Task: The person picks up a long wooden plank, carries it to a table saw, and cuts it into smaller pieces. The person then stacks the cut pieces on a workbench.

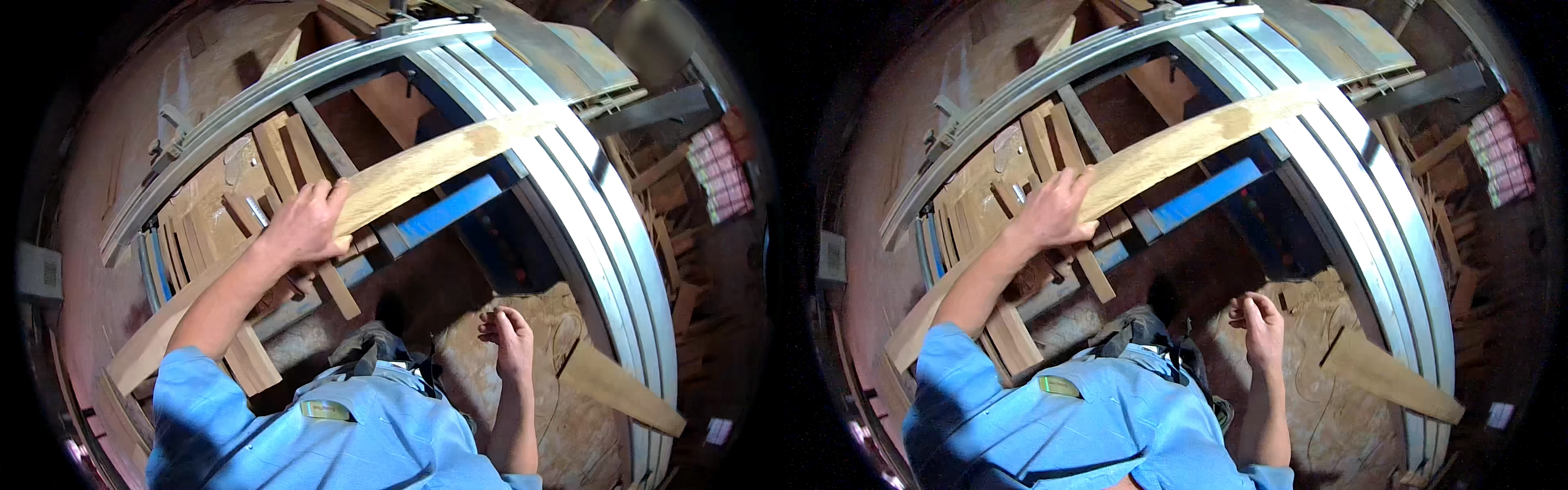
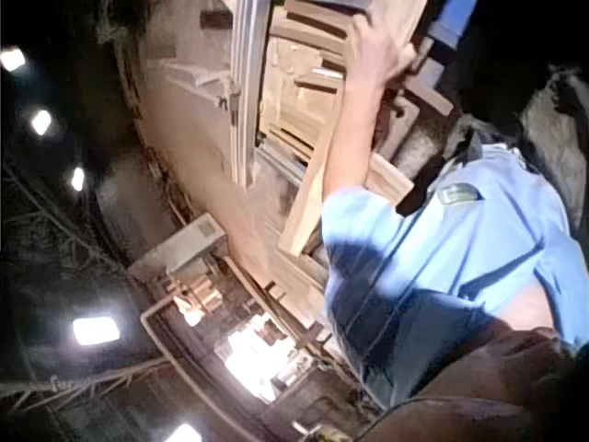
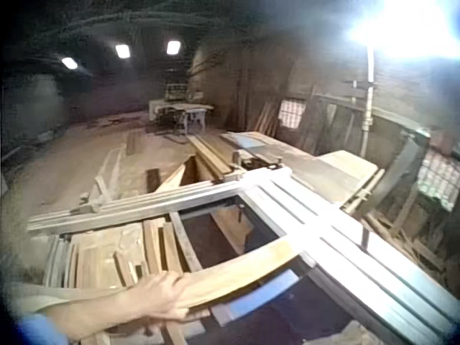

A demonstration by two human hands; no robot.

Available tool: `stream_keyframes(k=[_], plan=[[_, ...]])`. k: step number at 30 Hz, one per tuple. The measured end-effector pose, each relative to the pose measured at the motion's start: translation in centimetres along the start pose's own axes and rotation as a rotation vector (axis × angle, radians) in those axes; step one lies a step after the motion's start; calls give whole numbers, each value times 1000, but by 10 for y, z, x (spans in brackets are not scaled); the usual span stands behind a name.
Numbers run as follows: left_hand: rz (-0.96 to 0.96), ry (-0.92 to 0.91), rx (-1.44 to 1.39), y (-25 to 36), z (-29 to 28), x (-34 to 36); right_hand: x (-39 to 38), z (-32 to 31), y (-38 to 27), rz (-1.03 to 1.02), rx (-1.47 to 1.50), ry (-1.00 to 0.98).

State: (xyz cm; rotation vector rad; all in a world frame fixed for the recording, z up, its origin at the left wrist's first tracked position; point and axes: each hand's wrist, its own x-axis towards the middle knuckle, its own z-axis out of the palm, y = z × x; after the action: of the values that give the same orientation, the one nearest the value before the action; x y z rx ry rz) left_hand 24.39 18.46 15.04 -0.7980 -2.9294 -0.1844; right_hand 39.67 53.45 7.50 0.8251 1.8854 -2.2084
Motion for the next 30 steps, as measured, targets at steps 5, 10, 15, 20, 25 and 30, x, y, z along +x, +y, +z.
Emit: stream_keyframes(k=[5, 10, 15, 20, 25, 30], plan=[[2, -11, -17, -11, 5, 56, 59, 13, -18, -4, -70, -87], [75, 78, -13, -7, 15, 104, 114, 40, -39, -224, -449, -168], [53, 34, -43, 5, 17, 149, 187, 53, -78, -689, -822, -257], [13, -64, -99, 14, 15, 204, 244, 52, -102, -826, -914, -368], [-168, -299, -330, 13, 13, 241, 278, 53, -118, -861, -849, -465], [-581, -527, -1072, 2, 7, 248, 326, 20, -159, -690, -475, -168]])
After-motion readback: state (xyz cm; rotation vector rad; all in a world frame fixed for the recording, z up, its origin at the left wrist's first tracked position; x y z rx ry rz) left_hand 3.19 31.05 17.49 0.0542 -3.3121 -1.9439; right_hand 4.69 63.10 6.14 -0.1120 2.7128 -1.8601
